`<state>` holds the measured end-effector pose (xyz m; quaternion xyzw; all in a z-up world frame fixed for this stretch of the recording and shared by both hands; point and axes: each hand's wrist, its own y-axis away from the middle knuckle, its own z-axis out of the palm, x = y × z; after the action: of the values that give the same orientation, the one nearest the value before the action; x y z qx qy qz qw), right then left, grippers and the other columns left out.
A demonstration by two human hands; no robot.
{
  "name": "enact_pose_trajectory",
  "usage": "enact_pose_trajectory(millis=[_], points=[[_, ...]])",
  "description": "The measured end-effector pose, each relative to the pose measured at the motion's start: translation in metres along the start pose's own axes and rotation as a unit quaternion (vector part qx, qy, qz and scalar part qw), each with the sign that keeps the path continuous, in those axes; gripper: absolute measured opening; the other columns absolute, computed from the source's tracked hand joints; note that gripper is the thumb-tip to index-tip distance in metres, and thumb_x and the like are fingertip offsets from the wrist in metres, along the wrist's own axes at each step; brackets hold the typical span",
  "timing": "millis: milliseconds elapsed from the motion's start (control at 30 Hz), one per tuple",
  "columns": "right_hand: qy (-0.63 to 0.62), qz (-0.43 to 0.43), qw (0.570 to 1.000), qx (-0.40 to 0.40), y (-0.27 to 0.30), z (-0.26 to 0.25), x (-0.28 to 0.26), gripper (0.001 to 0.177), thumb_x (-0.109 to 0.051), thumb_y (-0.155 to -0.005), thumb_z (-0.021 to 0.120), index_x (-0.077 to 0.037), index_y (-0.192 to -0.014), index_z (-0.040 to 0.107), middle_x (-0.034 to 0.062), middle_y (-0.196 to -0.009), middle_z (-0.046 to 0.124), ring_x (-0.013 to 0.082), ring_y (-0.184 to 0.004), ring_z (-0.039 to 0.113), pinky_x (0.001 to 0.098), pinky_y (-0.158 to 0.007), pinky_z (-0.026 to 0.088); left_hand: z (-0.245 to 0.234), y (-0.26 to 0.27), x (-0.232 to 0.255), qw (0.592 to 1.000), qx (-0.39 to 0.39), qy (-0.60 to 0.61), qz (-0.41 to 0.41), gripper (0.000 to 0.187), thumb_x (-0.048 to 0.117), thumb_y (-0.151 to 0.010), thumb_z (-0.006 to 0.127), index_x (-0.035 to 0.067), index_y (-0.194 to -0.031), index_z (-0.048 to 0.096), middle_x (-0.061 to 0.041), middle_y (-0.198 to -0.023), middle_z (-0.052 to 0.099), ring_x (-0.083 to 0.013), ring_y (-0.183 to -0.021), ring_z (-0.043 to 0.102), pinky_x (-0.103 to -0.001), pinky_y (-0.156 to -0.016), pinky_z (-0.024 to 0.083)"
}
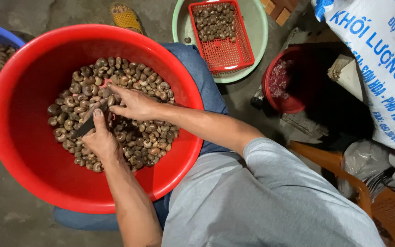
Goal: Peeling or scraping the outer layer of nuts using a small hand tool
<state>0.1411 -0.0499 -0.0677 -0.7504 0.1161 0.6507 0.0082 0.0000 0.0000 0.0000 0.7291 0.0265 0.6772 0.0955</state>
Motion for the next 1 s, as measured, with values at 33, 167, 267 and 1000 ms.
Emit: enact_pose_trajectory(millis=[33, 167, 267, 1000], points=[[0.000, 0.000, 1.000, 0.002, 0.002, -0.001, -0.005, 0.076, -0.027, -0.100, 0.064, 0.004, -0.157, 0.025, 0.0396, -0.145, 0.049, 0.0347, -0.103, 0.078, 0.0443, -0.082, 0.069, 0.000, 0.004, 0.005, 1.000, -0.002, -0.001, 0.000, 0.047, 0.036, -0.097, 0.084, -0.002, -0.071, 0.075, -0.013, -0.062, 0.068, -0.0139, -0.044, 0.059, -0.030, -0.052, 0.059], [0.015, 0.007, 1.000, 0.001, 0.005, -0.006, -0.021, 0.072, -0.029, -0.101, 0.064, 0.009, -0.152, 0.031, 0.0396, -0.141, 0.054, 0.0342, -0.099, 0.079, 0.0463, -0.084, 0.068, 0.000, 0.005, 0.011, 0.999, -0.023, -0.005, 0.023, 0.046, 0.035, -0.100, 0.083, -0.004, -0.078, 0.075, -0.014, -0.067, 0.070, -0.0150, -0.053, 0.064, -0.030, -0.060, 0.061], [0.025, 0.000, 1.000, 0.004, -0.002, 0.000, -0.002, 0.072, -0.031, -0.100, 0.065, 0.009, -0.151, 0.034, 0.0380, -0.140, 0.056, 0.0363, -0.102, 0.079, 0.0472, -0.083, 0.067, -0.018, 0.000, -0.023, 0.999, -0.039, -0.021, 0.023, 0.048, 0.036, -0.105, 0.080, -0.003, -0.077, 0.073, -0.013, -0.066, 0.067, -0.0145, -0.052, 0.061, -0.030, -0.062, 0.061], [0.098, -0.136, 0.906, 0.389, 0.108, -0.229, -0.004, 0.013, -0.003, -0.107, 0.067, -0.008, -0.117, 0.061, 0.0156, -0.109, 0.070, 0.0289, -0.086, 0.076, 0.0372, -0.054, 0.066, -0.012, -0.016, -0.058, 0.995, -0.059, 0.063, 0.050, 0.018, 0.022, -0.100, 0.063, 0.008, -0.106, 0.073, -0.001, -0.089, 0.076, -0.0101, -0.078, 0.076, -0.024, -0.072, 0.060]])
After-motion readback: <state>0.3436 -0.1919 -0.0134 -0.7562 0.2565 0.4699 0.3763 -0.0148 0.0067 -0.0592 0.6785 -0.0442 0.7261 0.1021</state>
